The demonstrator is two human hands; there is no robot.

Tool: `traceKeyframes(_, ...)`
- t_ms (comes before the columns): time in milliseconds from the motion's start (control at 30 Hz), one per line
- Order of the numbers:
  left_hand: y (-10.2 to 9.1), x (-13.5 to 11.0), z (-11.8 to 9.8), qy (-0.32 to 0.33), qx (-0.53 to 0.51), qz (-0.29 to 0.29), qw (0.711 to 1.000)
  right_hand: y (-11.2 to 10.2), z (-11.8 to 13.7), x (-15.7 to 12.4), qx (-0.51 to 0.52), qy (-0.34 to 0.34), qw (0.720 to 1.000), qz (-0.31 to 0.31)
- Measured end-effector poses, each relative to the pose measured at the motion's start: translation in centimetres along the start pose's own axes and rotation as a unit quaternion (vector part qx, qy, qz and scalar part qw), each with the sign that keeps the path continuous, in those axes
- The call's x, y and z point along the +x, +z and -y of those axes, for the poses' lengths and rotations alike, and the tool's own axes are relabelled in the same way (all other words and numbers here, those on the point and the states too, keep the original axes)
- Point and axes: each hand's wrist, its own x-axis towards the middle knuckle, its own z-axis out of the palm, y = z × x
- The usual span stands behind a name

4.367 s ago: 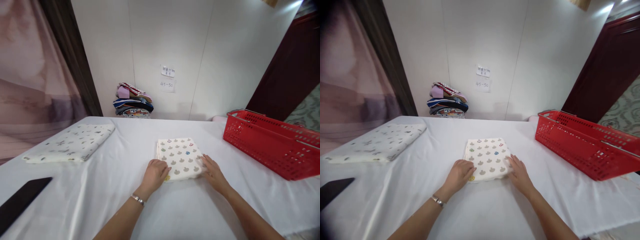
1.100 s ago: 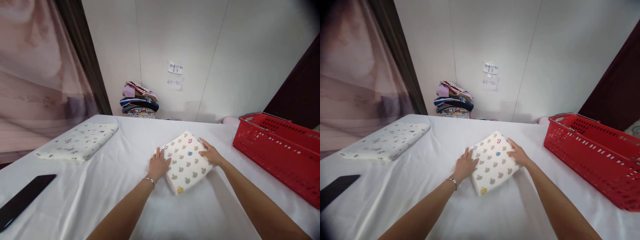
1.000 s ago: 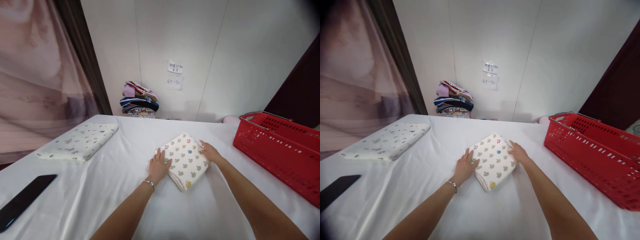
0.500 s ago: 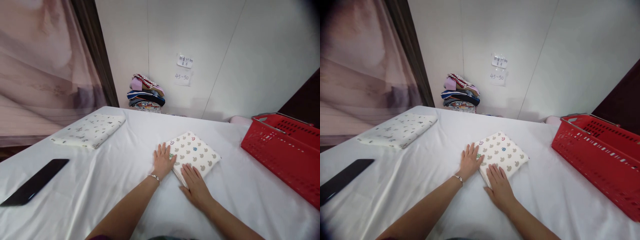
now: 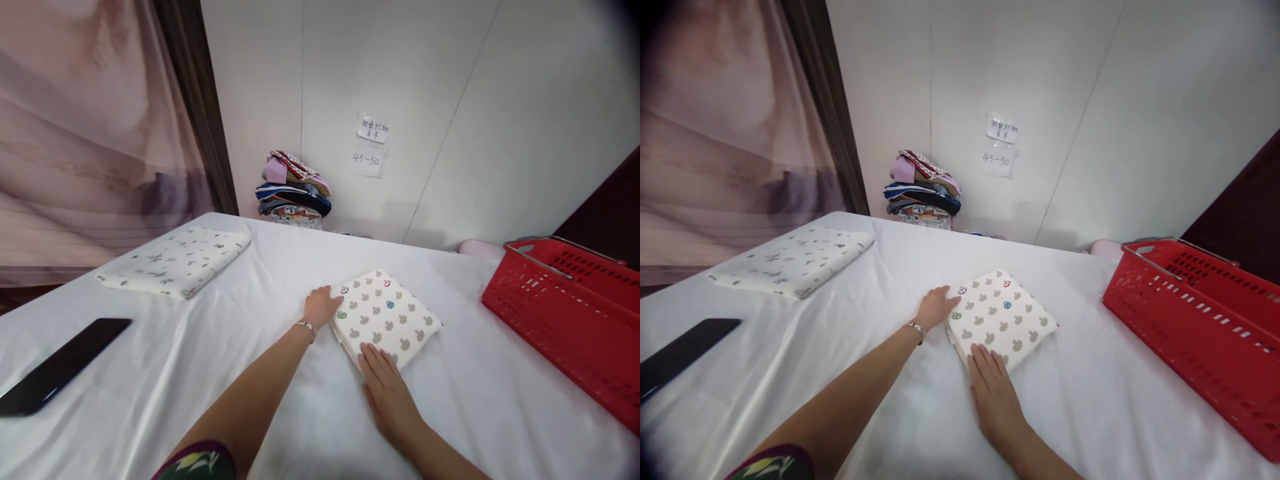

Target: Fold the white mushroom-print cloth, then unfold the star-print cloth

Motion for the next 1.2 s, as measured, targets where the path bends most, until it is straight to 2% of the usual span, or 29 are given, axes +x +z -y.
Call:
traceKeyframes(200,-0.9,2.4,0.7,-0.029,-0.061,0.063,0.996,-0.1,0.0,0.0,0.000,0.001,1.000,0.003)
traceKeyframes(467,-0.2,1.8,2.0,-0.051,-0.086,0.029,0.995,-0.1,-0.2,0.0,0.017,-0.010,1.000,0.018)
traceKeyframes(633,-0.6,2.4,1.5,-0.034,-0.072,0.056,0.995,-0.2,-0.2,0.1,0.032,-0.001,0.999,0.018)
traceKeyframes(867,-2.5,3.6,0.5,-0.046,-0.083,0.120,0.988,-0.1,0.1,0.5,0.045,0.015,0.999,-0.015)
traceKeyframes(967,-2.8,2.4,0.5,-0.048,-0.107,0.144,0.983,-0.8,-1.5,-0.5,0.048,-0.003,0.998,-0.026)
traceKeyframes(1067,-2.0,-0.6,1.0,-0.044,-0.132,0.169,0.976,-2.2,-4.8,-3.2,0.045,-0.017,0.998,-0.028)
traceKeyframes(1200,-0.2,-4.9,1.3,-0.035,-0.227,0.210,0.950,-3.5,-8.4,-7.0,0.032,0.056,0.998,-0.020)
